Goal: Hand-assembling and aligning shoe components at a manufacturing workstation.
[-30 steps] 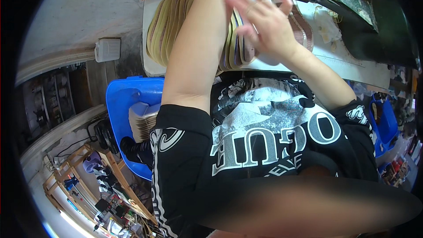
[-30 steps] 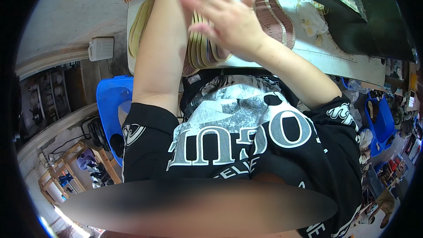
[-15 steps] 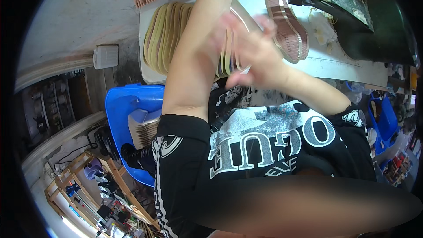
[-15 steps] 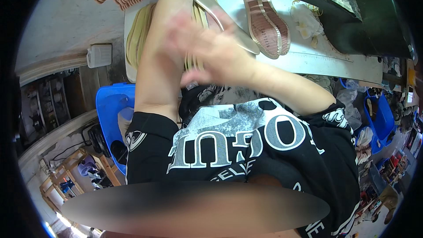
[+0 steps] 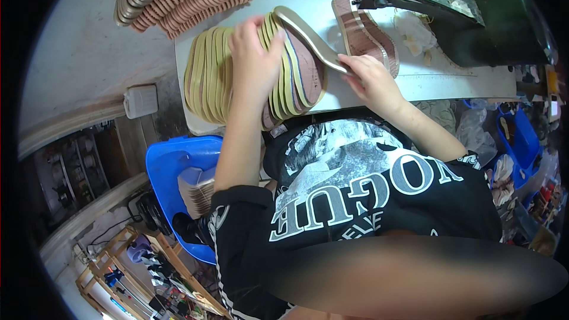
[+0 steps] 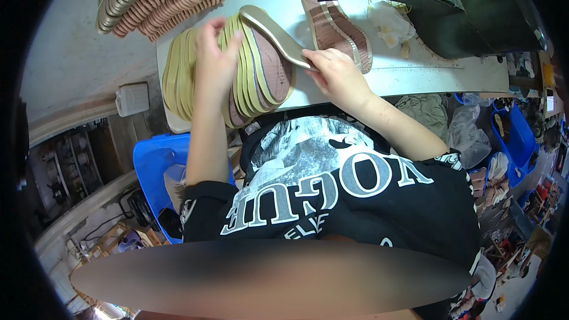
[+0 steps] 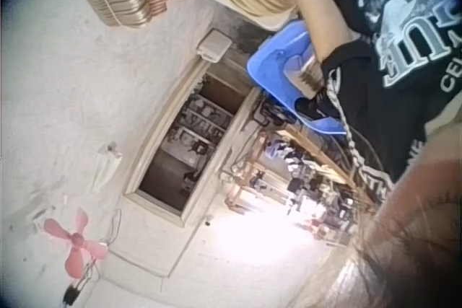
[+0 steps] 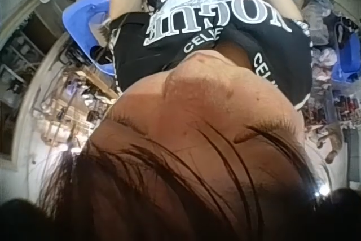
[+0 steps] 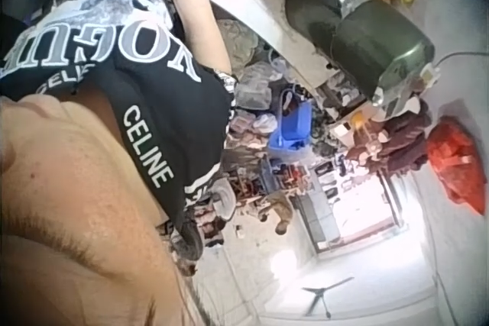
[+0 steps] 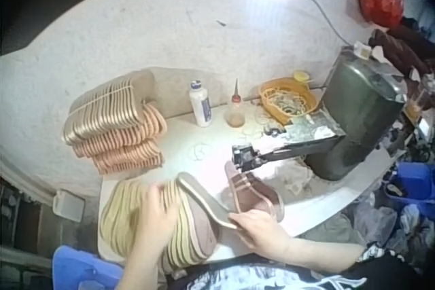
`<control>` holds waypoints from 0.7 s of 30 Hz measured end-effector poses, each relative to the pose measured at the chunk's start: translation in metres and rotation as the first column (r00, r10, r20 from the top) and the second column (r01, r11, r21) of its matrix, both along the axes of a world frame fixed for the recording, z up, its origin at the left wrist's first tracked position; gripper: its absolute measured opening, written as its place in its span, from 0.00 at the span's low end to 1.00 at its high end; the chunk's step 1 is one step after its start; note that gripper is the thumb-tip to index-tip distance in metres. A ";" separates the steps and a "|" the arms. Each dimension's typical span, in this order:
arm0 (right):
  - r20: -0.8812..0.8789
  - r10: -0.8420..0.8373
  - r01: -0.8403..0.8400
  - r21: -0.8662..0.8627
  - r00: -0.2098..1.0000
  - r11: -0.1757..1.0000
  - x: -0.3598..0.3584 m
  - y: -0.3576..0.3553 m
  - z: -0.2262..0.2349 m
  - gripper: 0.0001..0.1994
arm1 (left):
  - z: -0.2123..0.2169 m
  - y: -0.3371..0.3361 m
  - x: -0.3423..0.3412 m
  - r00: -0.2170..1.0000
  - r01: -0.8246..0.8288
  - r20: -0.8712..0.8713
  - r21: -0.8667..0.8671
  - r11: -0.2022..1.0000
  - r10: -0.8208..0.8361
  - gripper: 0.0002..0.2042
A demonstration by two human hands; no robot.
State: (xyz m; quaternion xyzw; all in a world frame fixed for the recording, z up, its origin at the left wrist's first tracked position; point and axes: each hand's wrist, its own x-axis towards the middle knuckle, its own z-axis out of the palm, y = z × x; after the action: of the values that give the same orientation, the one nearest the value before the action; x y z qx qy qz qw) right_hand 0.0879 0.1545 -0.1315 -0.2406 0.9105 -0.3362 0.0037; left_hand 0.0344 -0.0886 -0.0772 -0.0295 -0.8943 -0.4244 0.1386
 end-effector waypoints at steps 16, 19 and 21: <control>-0.078 -0.032 0.041 0.127 0.996 0.991 0.003 0.012 0.014 0.17 | -0.006 0.048 0.050 0.990 0.085 -0.034 -0.626 0.776 -0.136 0.21; -0.122 -0.033 0.047 0.118 0.992 0.992 0.001 0.020 0.019 0.16 | 0.002 0.050 0.047 0.992 0.094 -0.002 -0.627 0.773 -0.123 0.22; -0.127 -0.040 0.055 0.111 0.991 0.992 0.001 0.027 0.017 0.14 | -0.001 0.049 0.046 0.991 0.109 0.007 -0.626 0.772 -0.134 0.22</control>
State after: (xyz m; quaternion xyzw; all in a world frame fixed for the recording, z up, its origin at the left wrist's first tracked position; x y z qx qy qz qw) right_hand 0.0890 0.1810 -0.1148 -0.2387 0.9322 -0.2679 -0.0473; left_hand 0.0805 -0.0398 -0.0777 -0.1393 -0.9778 -0.1112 0.1103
